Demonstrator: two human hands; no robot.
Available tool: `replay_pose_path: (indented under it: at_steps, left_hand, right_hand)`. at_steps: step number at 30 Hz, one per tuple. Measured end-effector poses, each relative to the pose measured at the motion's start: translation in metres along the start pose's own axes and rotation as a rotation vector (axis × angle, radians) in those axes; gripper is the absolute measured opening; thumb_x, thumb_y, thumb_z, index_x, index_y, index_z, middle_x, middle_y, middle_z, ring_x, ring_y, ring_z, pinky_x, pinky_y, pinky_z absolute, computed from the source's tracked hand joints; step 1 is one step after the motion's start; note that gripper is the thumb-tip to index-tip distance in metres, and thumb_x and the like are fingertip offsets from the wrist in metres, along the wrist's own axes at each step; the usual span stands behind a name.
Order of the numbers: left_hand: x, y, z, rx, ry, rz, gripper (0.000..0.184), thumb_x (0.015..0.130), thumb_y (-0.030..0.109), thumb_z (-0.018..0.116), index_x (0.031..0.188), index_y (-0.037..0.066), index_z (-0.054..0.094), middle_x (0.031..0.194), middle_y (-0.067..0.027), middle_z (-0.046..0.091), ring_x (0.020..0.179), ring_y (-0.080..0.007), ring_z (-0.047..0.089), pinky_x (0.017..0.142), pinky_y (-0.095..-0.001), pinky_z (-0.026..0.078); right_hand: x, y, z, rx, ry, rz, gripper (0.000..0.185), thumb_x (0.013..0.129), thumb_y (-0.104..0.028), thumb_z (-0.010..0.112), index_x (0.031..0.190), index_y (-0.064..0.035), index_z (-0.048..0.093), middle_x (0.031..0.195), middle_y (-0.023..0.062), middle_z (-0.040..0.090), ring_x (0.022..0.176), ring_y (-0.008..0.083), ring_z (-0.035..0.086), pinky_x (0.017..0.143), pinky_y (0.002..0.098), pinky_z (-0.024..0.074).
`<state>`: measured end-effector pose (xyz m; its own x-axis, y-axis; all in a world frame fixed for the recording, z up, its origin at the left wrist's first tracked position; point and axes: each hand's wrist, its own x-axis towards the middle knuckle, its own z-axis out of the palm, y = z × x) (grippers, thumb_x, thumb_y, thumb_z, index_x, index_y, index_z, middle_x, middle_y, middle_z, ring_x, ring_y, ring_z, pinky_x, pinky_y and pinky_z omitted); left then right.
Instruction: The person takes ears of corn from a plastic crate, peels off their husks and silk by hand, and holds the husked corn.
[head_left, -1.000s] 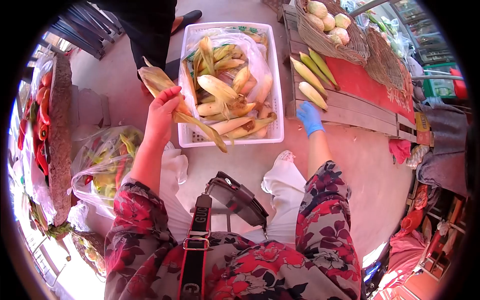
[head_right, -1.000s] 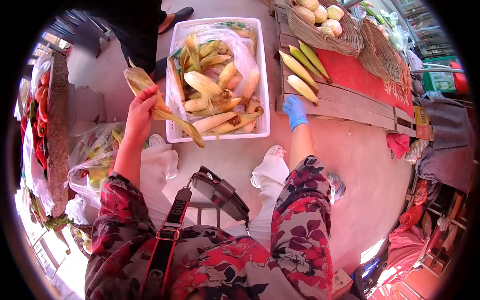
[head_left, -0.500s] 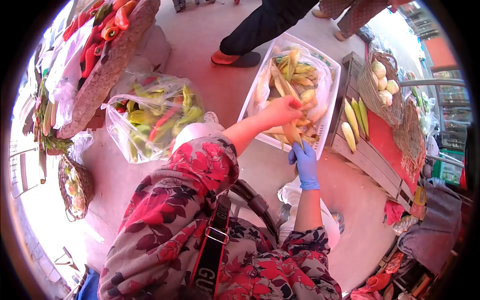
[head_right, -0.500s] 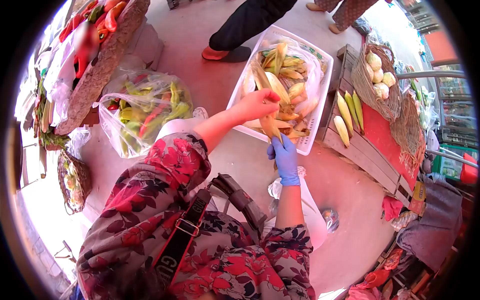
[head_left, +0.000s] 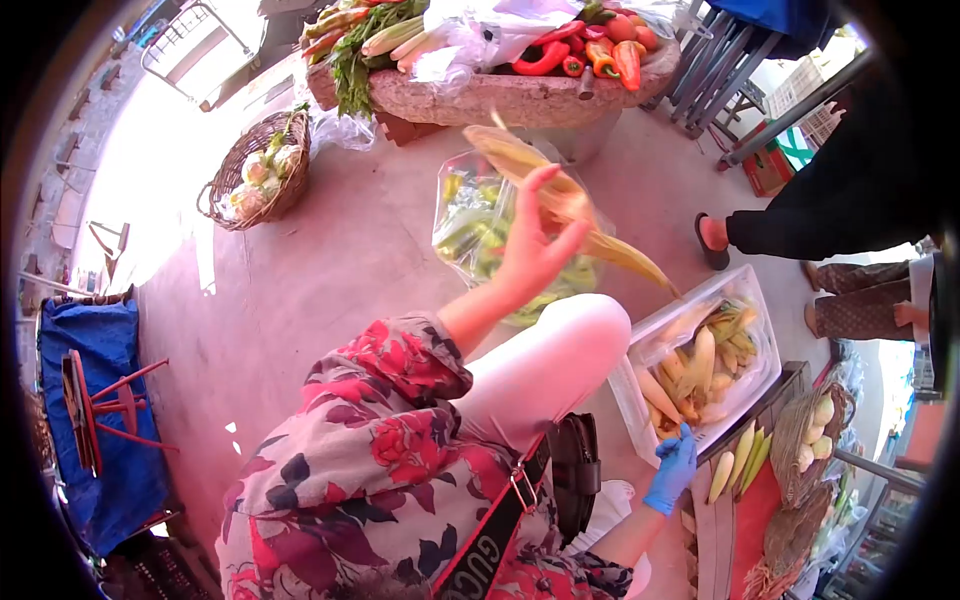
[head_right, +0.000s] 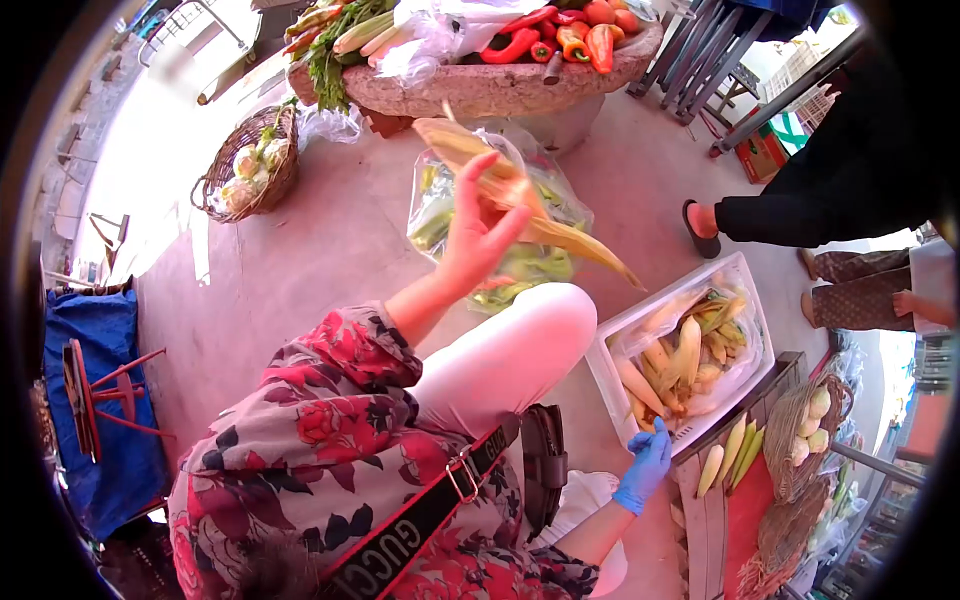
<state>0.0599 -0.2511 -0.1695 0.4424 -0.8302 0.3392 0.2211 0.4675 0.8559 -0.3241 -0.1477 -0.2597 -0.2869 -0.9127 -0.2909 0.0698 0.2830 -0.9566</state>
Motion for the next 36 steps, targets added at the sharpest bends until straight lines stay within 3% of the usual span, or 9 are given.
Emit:
replay_pose_path:
  at_steps: [3,7,12,14,16,18,22,28,36]
  left_hand:
    - [-0.007,-0.01,-0.164,0.326,0.361,-0.197,0.06,0.081,0.008,0.059,0.13,0.01,0.025,0.101,-0.0105,0.051,0.09,-0.0155,0.054,0.074,-0.0275,0.049]
    - [-0.11,-0.074,-0.374,0.484,0.758,-0.925,0.054,0.078,0.017,0.061,0.121,0.008,0.031,0.106,-0.0154,0.048,0.089,-0.0265,0.055,0.07,-0.0351,0.051]
    - [-0.214,-0.039,-0.416,1.695,-0.112,-0.83,0.033,0.074,0.027,0.058,0.087,-0.003,0.059,0.074,-0.0233,0.059,0.074,-0.0422,0.058,0.068,-0.0444,0.048]
    - [-0.189,-0.067,-0.491,1.874,-0.096,-0.696,0.062,0.077,0.044,0.06,0.116,-0.003,0.048,0.101,-0.0273,0.055,0.102,-0.0352,0.053,0.078,-0.0422,0.046]
    - [-0.14,-0.084,-0.521,0.86,0.363,-0.724,0.069,0.082,0.039,0.057,0.129,-0.003,0.03,0.12,-0.0229,0.043,0.109,-0.0334,0.049,0.081,-0.0383,0.047]
    - [-0.072,-0.063,-0.459,0.08,0.615,-0.754,0.062,0.086,0.03,0.054,0.132,-0.001,0.024,0.127,-0.0197,0.037,0.106,-0.0324,0.051,0.08,-0.0361,0.047]
    - [0.001,-0.056,-0.298,0.131,0.2,-0.672,0.044,0.088,0.021,0.051,0.126,0.002,0.036,0.118,-0.014,0.045,0.099,-0.0235,0.055,0.077,-0.0306,0.047]
    - [-0.043,-0.052,0.023,0.101,-0.401,-0.474,0.026,0.088,0.009,0.051,0.113,0.002,0.047,0.105,-0.0054,0.053,0.091,-0.0127,0.056,0.074,-0.0237,0.045]
    - [-0.063,-0.115,0.22,0.256,-1.0,-0.607,0.029,0.086,0.012,0.056,0.113,0.004,0.049,0.109,-0.0061,0.053,0.091,-0.0119,0.056,0.079,-0.0242,0.043]
  right_hand:
    - [-0.011,0.047,-0.019,0.126,0.113,0.245,0.029,0.087,-0.026,0.052,0.106,-0.0054,0.058,0.064,0.0005,0.05,0.054,0.0089,0.044,0.052,0.0226,0.0358]
    - [-0.036,0.13,-0.06,0.3,0.229,0.453,0.029,0.084,-0.028,0.055,0.105,-0.0095,0.059,0.069,0.0015,0.053,0.059,0.0133,0.048,0.055,0.0258,0.0382]
    - [-0.074,0.157,-0.092,0.529,0.402,0.487,0.023,0.081,-0.024,0.055,0.102,-0.0121,0.056,0.076,0.0024,0.054,0.066,0.0162,0.052,0.06,0.0293,0.0433]
    - [-0.073,0.155,-0.097,0.565,0.437,0.449,0.022,0.081,-0.025,0.058,0.099,-0.0133,0.06,0.071,0.004,0.055,0.058,0.0171,0.052,0.052,0.0291,0.0431]
    - [-0.072,0.145,-0.089,0.523,0.445,0.437,0.024,0.081,-0.026,0.057,0.099,-0.0111,0.058,0.07,0.0049,0.057,0.055,0.0164,0.053,0.049,0.0282,0.0433]
    - [-0.066,0.151,-0.083,0.459,0.44,0.471,0.024,0.081,-0.027,0.057,0.098,-0.0095,0.058,0.07,0.0056,0.057,0.055,0.016,0.054,0.049,0.0278,0.0439]
    - [-0.062,0.155,-0.065,0.289,0.408,0.507,0.026,0.081,-0.028,0.056,0.096,-0.0068,0.058,0.071,0.007,0.059,0.054,0.0155,0.055,0.049,0.027,0.0448]
    - [-0.04,0.153,-0.077,0.176,0.355,0.426,0.028,0.082,-0.028,0.056,0.1,-0.0071,0.056,0.079,0.0076,0.06,0.059,0.015,0.057,0.052,0.0259,0.0455]
    - [0.08,0.142,-0.096,0.256,0.35,0.509,0.032,0.084,-0.028,0.054,0.107,-0.0058,0.052,0.09,0.0098,0.06,0.069,0.018,0.059,0.061,0.0299,0.0499]
